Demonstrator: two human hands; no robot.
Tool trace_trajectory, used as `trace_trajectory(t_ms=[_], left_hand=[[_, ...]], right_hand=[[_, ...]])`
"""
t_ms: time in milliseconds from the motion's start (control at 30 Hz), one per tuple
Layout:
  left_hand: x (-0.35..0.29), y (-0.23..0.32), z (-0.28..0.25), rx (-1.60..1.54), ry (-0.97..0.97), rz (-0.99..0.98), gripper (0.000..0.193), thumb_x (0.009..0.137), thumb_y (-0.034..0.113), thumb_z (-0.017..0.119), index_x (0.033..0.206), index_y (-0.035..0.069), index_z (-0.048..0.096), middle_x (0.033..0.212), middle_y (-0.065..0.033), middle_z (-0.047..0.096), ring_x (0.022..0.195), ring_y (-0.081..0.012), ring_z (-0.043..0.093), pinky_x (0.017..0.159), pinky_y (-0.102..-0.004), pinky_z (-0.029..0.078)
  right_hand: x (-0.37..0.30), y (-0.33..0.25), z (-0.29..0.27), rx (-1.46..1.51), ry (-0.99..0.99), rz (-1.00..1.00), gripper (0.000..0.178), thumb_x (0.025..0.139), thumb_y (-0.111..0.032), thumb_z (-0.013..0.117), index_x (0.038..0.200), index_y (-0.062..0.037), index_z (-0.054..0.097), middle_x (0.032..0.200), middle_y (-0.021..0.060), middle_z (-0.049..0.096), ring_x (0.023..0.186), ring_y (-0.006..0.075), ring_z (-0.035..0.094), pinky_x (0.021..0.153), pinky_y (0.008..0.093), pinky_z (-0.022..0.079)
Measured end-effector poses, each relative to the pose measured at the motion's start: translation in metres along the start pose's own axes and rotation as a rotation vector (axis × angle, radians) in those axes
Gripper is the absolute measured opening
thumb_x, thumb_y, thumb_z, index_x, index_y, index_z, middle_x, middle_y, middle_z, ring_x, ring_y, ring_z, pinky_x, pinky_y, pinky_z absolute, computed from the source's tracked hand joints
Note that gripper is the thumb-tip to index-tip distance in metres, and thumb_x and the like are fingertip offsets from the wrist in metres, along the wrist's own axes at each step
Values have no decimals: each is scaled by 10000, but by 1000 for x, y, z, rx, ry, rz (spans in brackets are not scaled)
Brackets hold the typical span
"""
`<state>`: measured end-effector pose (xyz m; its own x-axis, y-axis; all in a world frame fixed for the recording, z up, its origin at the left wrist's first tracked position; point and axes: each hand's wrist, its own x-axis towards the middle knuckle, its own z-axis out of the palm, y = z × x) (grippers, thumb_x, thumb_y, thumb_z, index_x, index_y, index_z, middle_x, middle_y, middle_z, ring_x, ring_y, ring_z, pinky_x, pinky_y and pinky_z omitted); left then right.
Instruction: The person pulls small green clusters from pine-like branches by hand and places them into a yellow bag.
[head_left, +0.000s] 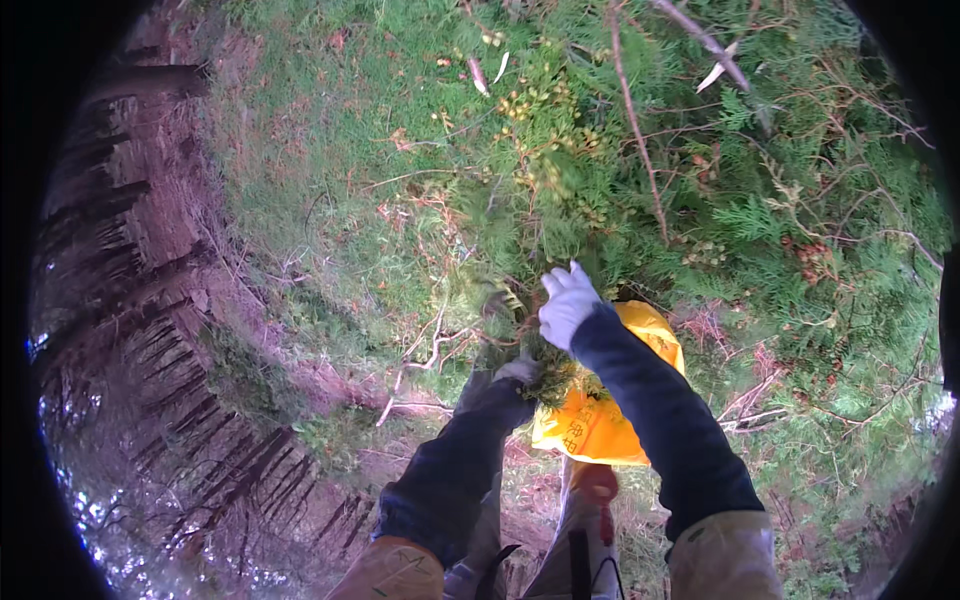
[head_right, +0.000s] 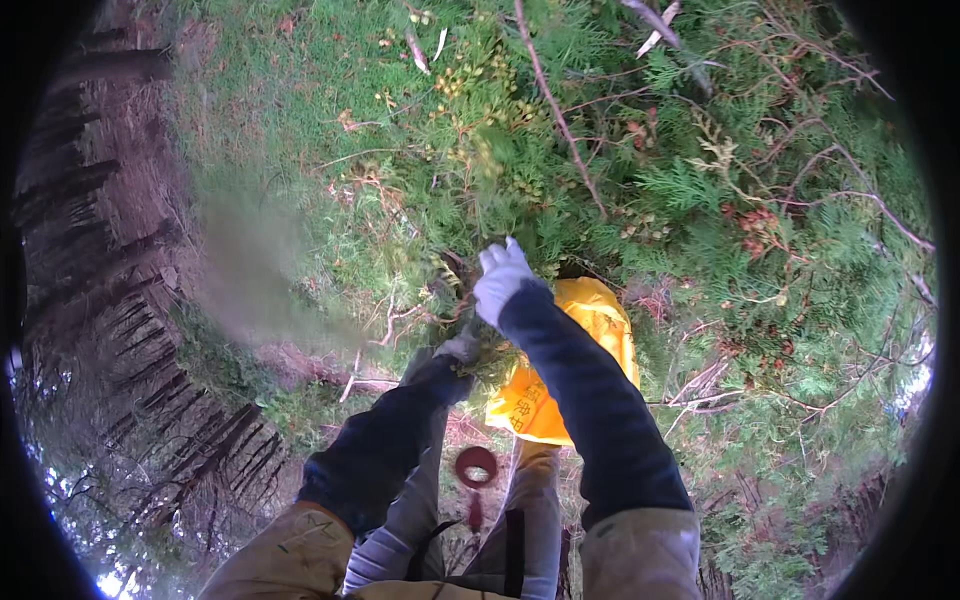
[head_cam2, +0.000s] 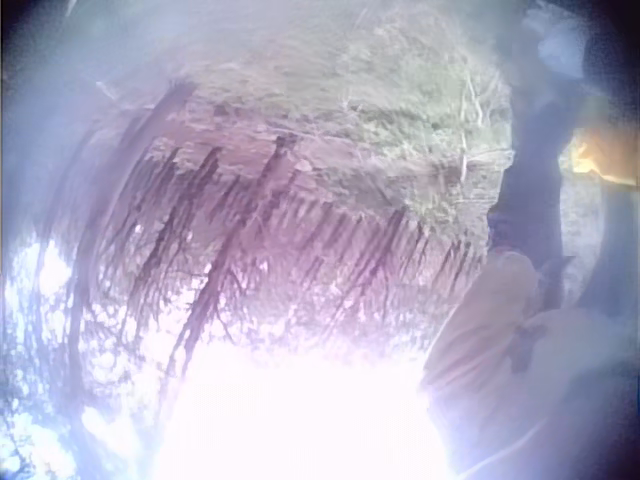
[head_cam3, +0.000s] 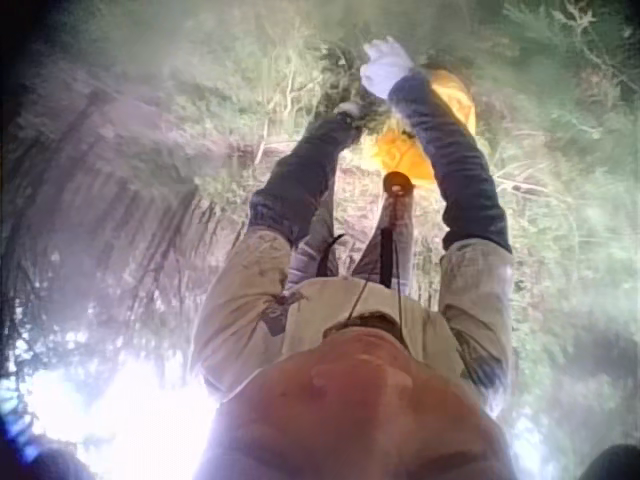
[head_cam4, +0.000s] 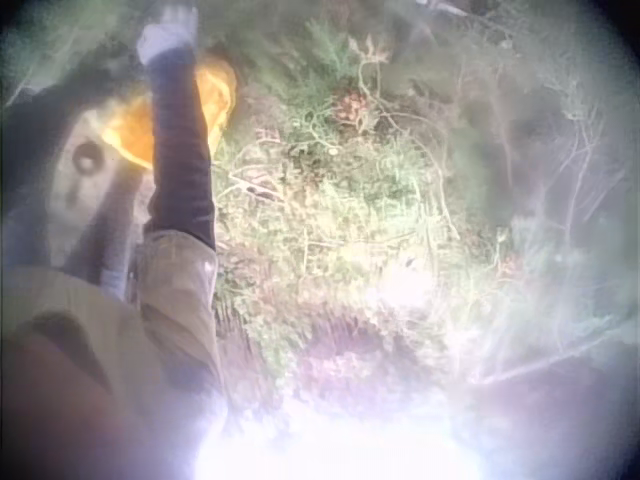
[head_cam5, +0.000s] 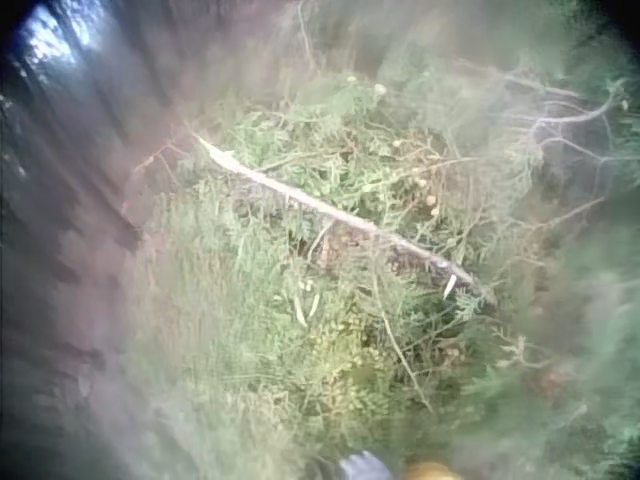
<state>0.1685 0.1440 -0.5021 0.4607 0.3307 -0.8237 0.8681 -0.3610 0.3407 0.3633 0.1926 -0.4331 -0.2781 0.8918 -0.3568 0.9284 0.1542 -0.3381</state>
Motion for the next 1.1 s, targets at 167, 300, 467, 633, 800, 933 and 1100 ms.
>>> trace_trajectory(t_ms=[167, 300, 467, 633, 800, 933, 1100], left_hand=[[-8, -27, -5, 81, -79, 53, 473, 806, 121, 544, 1273, 142, 475, 1228, -167, 521, 1052, -294, 562, 917, -343, 446], [-38, -18, -4, -32, -14, 90, 492, 788, 101, 564, 1270, 149, 478, 1215, -174, 527, 1030, -296, 575, 907, -342, 455], [-55, -2, -18, -533, 603, 102, 369, 787, 163, 586, 1155, 147, 563, 1064, -160, 594, 952, -327, 594, 869, -344, 469], [-43, 17, -58, -1943, 576, -283, 340, 855, 327, 591, 1093, 86, 565, 967, -80, 581, 906, -184, 550, 832, -297, 434], [-87, 59, -95, -1588, 526, -297, 198, 891, 213, 525, 1022, 74, 578, 1054, -118, 536, 888, -183, 540, 767, -302, 439], [-161, 115, -97, -1004, 765, -278, 248, 870, 215, 541, 1054, 48, 555, 1013, -127, 549, 834, -237, 569, 763, -336, 461], [-207, 139, -70, -1907, 579, -566, 248, 877, 223, 532, 1030, 33, 575, 899, -79, 616, 841, -157, 580, 754, -282, 462]], right_hand=[[47, 21, 33, 707, -812, 301, 354, 843, -381, 542, 784, -71, 702, 775, 91, 682, 769, 248, 624, 769, 312, 453], [30, 39, 49, 1061, -583, 41, 337, 862, -360, 556, 888, -54, 693, 897, 75, 680, 894, 209, 610, 867, 298, 414], [15, 12, 65, 1781, -308, 338, 289, 879, -274, 553, 897, -13, 677, 912, 73, 678, 908, 180, 609, 894, 314, 414], [4, -46, 61, 2288, 104, 819, 271, 900, -206, 511, 836, 6, 668, 847, 96, 665, 881, 169, 604, 866, 296, 428], [-30, -96, 22, 2234, 283, 704, 131, 802, -78, 573, 840, 29, 638, 756, 35, 615, 637, 114, 562, 573, 248, 453], [-105, -125, -27, 2059, 149, 737, 101, 805, -61, 585, 810, 33, 624, 690, 10, 570, 633, 72, 524, 541, 220, 417], [-150, -149, -57, 1880, -31, 982, 149, 830, -102, 602, 859, 37, 644, 737, 16, 594, 668, 76, 537, 569, 222, 423]])
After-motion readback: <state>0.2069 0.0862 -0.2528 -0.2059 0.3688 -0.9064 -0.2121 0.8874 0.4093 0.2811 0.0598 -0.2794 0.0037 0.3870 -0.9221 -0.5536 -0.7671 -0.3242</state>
